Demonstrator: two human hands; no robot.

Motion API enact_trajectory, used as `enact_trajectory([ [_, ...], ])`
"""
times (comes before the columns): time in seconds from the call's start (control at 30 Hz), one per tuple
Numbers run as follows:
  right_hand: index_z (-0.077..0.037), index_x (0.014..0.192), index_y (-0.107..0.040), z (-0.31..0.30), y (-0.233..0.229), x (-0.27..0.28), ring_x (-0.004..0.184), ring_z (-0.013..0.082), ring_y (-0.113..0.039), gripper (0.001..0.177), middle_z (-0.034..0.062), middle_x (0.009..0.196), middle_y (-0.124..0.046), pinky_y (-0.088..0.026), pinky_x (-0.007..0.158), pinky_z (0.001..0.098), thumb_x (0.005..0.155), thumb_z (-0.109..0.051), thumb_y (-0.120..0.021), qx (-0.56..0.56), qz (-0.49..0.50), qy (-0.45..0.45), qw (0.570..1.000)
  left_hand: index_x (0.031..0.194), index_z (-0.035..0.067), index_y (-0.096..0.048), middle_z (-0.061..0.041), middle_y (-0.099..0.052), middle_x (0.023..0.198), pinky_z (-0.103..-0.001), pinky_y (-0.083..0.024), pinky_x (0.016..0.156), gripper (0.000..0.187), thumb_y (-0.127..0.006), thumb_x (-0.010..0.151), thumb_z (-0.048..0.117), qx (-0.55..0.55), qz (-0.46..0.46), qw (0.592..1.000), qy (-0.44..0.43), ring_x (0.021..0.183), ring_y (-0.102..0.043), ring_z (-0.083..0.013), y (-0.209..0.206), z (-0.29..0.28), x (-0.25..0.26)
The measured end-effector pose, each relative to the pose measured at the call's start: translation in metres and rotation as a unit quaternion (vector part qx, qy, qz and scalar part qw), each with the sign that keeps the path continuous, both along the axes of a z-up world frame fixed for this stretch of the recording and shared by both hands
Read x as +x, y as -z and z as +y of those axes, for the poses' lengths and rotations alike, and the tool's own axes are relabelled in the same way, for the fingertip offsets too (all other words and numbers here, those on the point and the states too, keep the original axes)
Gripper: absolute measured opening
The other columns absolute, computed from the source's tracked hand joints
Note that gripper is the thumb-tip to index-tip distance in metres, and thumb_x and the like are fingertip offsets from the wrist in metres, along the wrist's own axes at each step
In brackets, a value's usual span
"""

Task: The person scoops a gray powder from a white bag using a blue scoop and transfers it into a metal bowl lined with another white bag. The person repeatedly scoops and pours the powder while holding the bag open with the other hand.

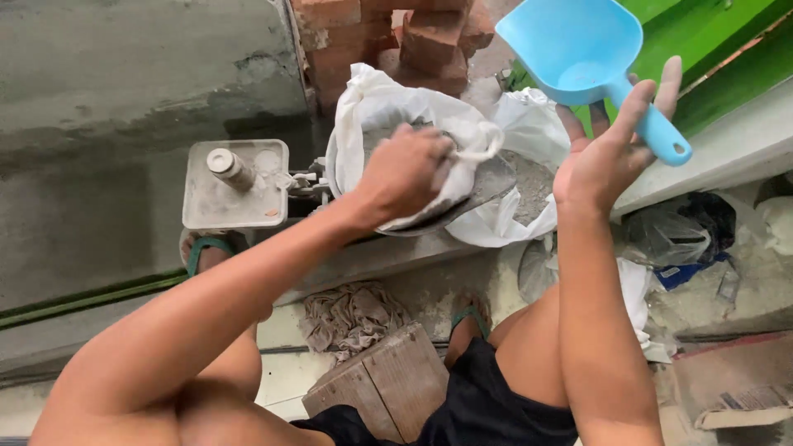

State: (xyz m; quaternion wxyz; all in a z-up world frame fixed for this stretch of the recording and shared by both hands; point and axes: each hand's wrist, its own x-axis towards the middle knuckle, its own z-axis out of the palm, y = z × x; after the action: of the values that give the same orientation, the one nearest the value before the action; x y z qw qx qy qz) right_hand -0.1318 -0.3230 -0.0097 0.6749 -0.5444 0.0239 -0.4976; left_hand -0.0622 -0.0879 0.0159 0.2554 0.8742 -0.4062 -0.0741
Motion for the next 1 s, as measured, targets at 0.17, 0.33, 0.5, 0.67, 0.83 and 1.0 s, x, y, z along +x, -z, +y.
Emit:
enact_trajectory([
  [0.17,-0.031,0.15,-0.054,-0.002,-0.006,-0.002,0.141,0.0576,-0.067,0.046,0.0271,0.163,-0.041,-0.079,0.1,0.0708,0.11,-0.045,-0.072,0.064,0.008,-0.016,0.998,0.085,0.006,-0.063,-0.007,-0.06,0.079,-0.045,-0.046,0.067,0.029,-0.053,0.107,0.022,-0.12,-0.06,0.989,-0.055,0.074,-0.054,-0.0275,-0.022,0.029,0.042],
  [0.33,-0.031,0.161,-0.048,0.019,-0.023,-0.012,0.149,0.0684,-0.047,0.028,0.0312,0.163,-0.035,-0.059,0.111,0.0853,0.133,-0.034,-0.05,-0.129,-0.066,-0.106,0.984,0.087,0.002,-0.065,-0.007,-0.06,0.081,-0.039,-0.045,0.058,0.029,-0.053,0.106,0.02,-0.145,-0.116,0.982,-0.038,0.071,-0.052,-0.0235,-0.033,0.027,0.025],
  [0.5,-0.027,0.162,-0.043,0.037,-0.044,-0.02,0.139,0.0607,-0.053,0.039,0.0318,0.162,-0.042,-0.061,0.101,0.0758,0.128,-0.047,-0.049,-0.159,0.0,-0.152,0.975,0.088,0.011,-0.072,-0.005,-0.073,0.093,-0.047,-0.048,0.072,0.047,-0.048,0.108,0.047,-0.003,-0.258,0.958,0.124,0.088,-0.062,-0.0281,-0.037,0.021,-0.021],
  [0.67,-0.015,0.161,-0.036,0.044,-0.054,-0.036,0.145,0.052,-0.054,0.047,0.0245,0.161,-0.044,-0.067,0.103,0.0623,0.124,-0.043,-0.046,-0.262,0.051,-0.136,0.954,0.093,0.013,-0.061,-0.005,-0.061,0.093,-0.037,-0.043,0.072,0.033,-0.061,0.105,0.043,-0.064,-0.308,0.947,0.07,0.085,-0.053,-0.0222,-0.058,0.058,0.006],
  [0.83,-0.001,0.149,-0.043,0.064,-0.07,-0.039,0.146,0.0454,-0.053,0.046,0.0232,0.149,-0.05,-0.051,0.13,0.0632,0.12,-0.037,-0.046,-0.378,0.05,-0.161,0.911,0.136,0.01,-0.037,-0.014,-0.045,0.131,-0.039,-0.049,0.075,0.087,-0.092,0.085,0.054,-0.116,-0.21,0.953,-0.185,0.107,-0.049,-0.0266,-0.015,0.09,0.026],
  [1.0,0.004,0.14,-0.057,0.083,-0.073,-0.044,0.142,0.0435,-0.058,0.039,0.0253,0.143,-0.059,-0.052,0.119,0.0529,0.11,-0.022,-0.056,-0.495,0.132,-0.193,0.837,0.119,0.011,-0.07,-0.006,-0.074,0.084,-0.042,-0.045,0.062,0.038,-0.061,0.094,0.039,-0.121,0.11,0.958,-0.236,0.067,-0.06,-0.0258,0.013,0.098,0.019],
])
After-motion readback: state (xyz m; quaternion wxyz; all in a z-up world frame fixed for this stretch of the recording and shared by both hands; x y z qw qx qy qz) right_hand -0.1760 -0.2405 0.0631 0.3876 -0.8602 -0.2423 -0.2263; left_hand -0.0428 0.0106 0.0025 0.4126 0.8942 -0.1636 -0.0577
